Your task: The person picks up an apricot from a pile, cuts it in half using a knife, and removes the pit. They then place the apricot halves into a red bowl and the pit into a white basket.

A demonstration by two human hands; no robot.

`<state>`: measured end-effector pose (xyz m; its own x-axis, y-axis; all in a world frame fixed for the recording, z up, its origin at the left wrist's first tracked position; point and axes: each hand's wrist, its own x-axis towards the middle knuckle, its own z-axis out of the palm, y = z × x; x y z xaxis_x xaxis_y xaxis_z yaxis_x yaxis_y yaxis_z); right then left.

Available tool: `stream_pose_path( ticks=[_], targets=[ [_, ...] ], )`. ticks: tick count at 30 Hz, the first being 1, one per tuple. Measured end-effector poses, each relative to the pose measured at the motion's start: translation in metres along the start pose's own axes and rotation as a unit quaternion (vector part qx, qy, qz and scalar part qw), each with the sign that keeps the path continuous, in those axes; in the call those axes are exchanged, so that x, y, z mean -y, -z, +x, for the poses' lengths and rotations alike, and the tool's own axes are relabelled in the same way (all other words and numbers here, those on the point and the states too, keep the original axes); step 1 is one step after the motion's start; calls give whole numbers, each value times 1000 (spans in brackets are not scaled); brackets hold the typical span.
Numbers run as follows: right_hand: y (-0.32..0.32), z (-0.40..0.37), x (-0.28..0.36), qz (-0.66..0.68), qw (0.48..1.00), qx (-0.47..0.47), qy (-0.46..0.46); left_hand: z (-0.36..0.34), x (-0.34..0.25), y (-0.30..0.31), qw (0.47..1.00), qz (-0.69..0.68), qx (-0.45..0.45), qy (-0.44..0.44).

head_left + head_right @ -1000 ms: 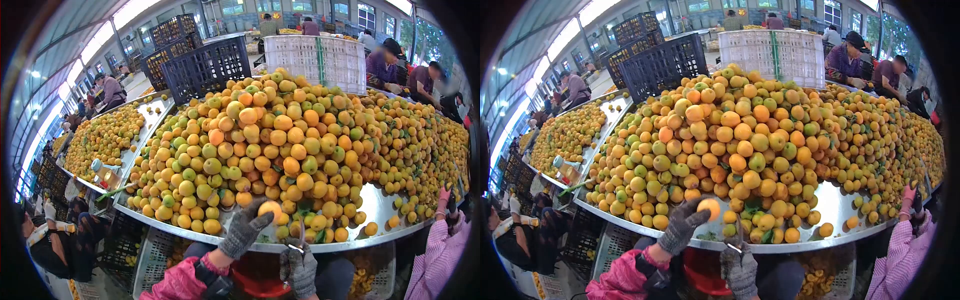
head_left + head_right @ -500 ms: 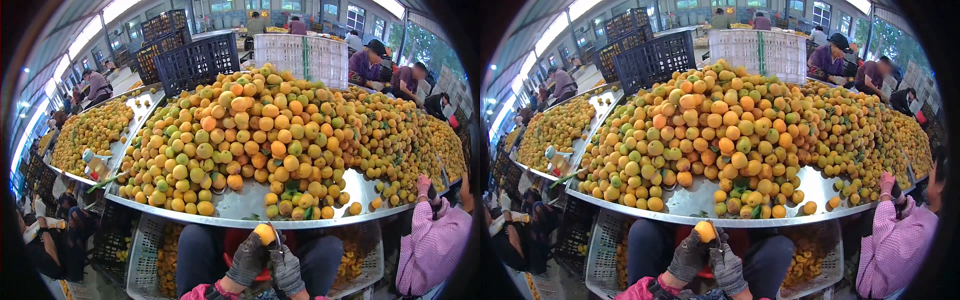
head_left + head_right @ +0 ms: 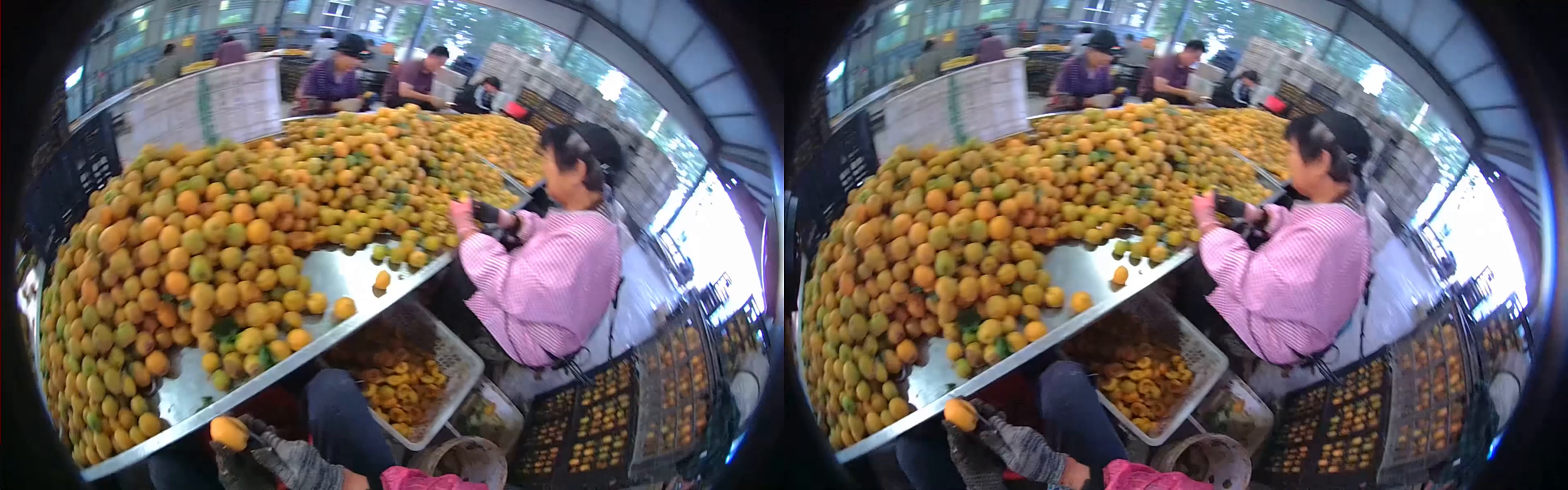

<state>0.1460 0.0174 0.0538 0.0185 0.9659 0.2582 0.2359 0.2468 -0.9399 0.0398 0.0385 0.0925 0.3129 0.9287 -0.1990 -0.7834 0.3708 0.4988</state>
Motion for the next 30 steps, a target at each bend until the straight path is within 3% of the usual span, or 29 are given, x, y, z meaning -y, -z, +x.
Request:
stream_pose_path(
  ticks=[1,2,3,5,13,14,17,19,22,25,27,30],
  targets=[
    [4,5,7,-30,998,-22,43,1,-3,17,999,23,25,24],
    [14,0,17,-26,989,81,-122,0,1,31,995,-67,47,58],
    [12,2,16,1,992,80,-98,0,3,22,994,-68,56,69],
    [18,-3,15,38,993,74,-82,-7,1,10,993,113,-4,35],
    [20,-16,14,90,986,92,-107,-22,-13,-9,981,170,88,27],
    [17,-18,13,99,983,99,-118,-27,-14,-24,958,286,26,-8],
    [12,-21,9,117,974,127,-149,-22,-14,-10,974,217,59,-30],
    [14,-25,8,131,964,146,-179,-19,-17,-20,992,118,47,1],
    [19,-33,12,171,943,163,-236,-17,-16,-4,989,140,50,-21],
    [26,-27,15,62,968,151,-191,-8,-29,14,981,181,66,4],
    [33,-23,11,69,961,189,-190,-6,-38,21,988,138,64,22],
    [50,-4,18,19,952,265,-148,-3,-55,32,941,319,97,61]
  ],
)
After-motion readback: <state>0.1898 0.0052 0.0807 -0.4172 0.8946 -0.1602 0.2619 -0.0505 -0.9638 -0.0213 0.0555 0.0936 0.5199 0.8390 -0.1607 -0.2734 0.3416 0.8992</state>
